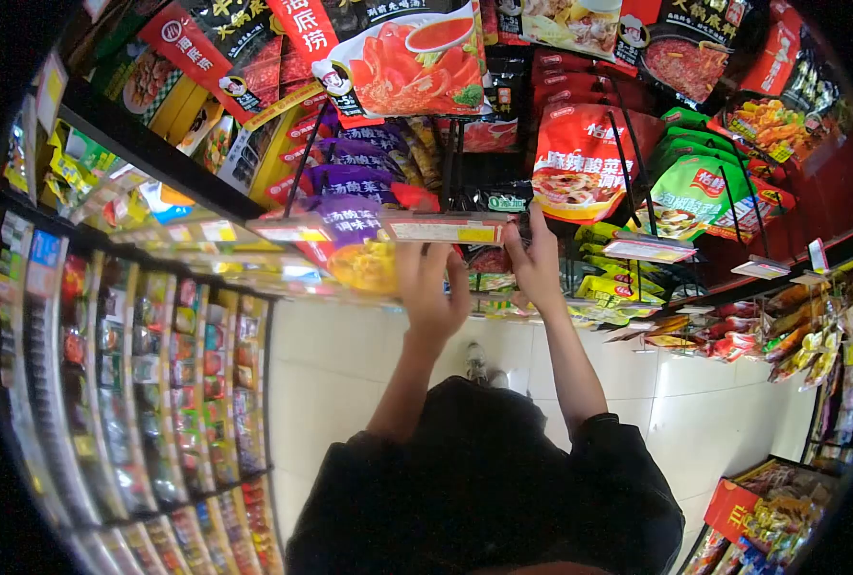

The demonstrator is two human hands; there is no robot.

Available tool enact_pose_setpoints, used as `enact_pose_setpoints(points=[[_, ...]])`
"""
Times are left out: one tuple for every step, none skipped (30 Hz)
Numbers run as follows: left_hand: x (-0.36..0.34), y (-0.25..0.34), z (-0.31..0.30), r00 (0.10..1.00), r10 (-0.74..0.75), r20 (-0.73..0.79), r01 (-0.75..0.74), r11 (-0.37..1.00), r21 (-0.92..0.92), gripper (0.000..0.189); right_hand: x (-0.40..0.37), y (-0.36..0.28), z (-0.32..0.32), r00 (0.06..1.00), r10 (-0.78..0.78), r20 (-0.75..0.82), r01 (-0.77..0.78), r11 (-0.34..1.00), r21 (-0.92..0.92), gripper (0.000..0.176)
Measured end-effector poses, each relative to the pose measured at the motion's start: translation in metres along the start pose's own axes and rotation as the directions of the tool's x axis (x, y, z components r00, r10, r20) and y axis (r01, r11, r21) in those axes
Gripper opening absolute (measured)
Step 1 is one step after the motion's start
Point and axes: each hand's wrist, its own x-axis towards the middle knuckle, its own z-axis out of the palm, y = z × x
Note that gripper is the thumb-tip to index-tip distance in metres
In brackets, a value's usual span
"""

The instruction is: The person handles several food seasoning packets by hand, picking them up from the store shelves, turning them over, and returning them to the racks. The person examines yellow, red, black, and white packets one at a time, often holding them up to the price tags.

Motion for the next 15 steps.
enact_pose_setpoints(points=[[-0.011,-0.001,0.006,1.0,0.021,0.009,-0.022,0.999,0.035,0.044,0.003,0.003,0.002,1.0,0.004,-0.017,-0.004,1.0,-0.001,0.022],[-0.021,-0.002,0.014,0.999,0.043,0.018,-0.044,0.997,0.069,0.047,0.006,0.006,0.004,0.999,0.008,-0.035,-0.008,1.0,-0.002,0.022],[-0.027,-0.002,0.019,0.997,0.068,0.028,-0.07,0.992,0.103,0.051,0.01,0.011,0.007,0.997,-0.033,-0.067,0.031,0.999,-0.028,0.022],[-0.033,-0.002,0.022,0.99,0.032,0.134,-0.038,0.998,0.04,0.06,0.014,0.015,0.01,0.992,-0.075,-0.097,0.07,0.996,-0.054,0.022],[-0.035,-0.003,0.028,0.986,0.01,0.169,-0.018,0.999,0.047,0.063,0.019,0.019,0.013,0.985,-0.116,-0.127,0.107,0.991,-0.078,0.021],[-0.039,-0.004,0.034,0.979,-0.014,0.205,0.002,0.998,0.058,0.066,0.022,0.017,0.018,0.981,-0.125,-0.15,0.12,0.992,-0.041,0.021],[-0.042,-0.007,0.038,0.97,-0.04,0.241,0.023,0.997,0.072,0.068,0.027,0.022,0.02,0.981,-0.117,-0.156,0.108,0.992,-0.066,0.021],[-0.04,-0.013,0.044,0.961,-0.047,0.271,0.034,0.998,0.051,0.068,0.034,0.033,0.025,0.981,-0.11,-0.161,0.097,0.991,-0.089,0.02],[-0.039,-0.021,0.052,0.954,-0.062,0.294,0.046,0.997,0.064,0.069,0.042,0.04,0.03,0.981,-0.103,-0.166,0.085,0.99,-0.11,0.02],[-0.039,-0.028,0.06,0.944,-0.078,0.319,0.056,0.995,0.078,0.069,0.05,0.043,0.035,0.964,-0.193,-0.18,0.171,0.977,-0.131,0.02],[-0.039,-0.036,0.067,0.934,-0.091,0.346,0.063,0.994,0.091,0.07,0.057,0.047,0.041,0.97,-0.152,-0.189,0.135,0.986,-0.097,0.02],[-0.035,-0.041,0.071,0.938,-0.058,0.341,0.004,0.987,0.158,0.073,0.065,0.054,0.045,0.973,-0.114,-0.202,0.103,0.993,-0.064,0.02],[-0.031,-0.049,0.08,0.938,-0.061,0.341,0.014,0.99,0.14,0.073,0.069,0.056,0.048,0.974,-0.076,-0.215,0.071,0.997,-0.033,0.02],[-0.026,-0.056,0.09,0.938,-0.066,0.34,0.026,0.992,0.12,0.073,0.07,0.059,0.048,0.974,-0.088,-0.207,0.079,0.996,-0.051,0.021],[-0.017,-0.056,0.093,0.939,-0.07,0.336,0.039,0.994,0.099,0.074,0.071,0.059,0.047,0.975,-0.103,-0.198,0.091,0.993,-0.071,0.022]])
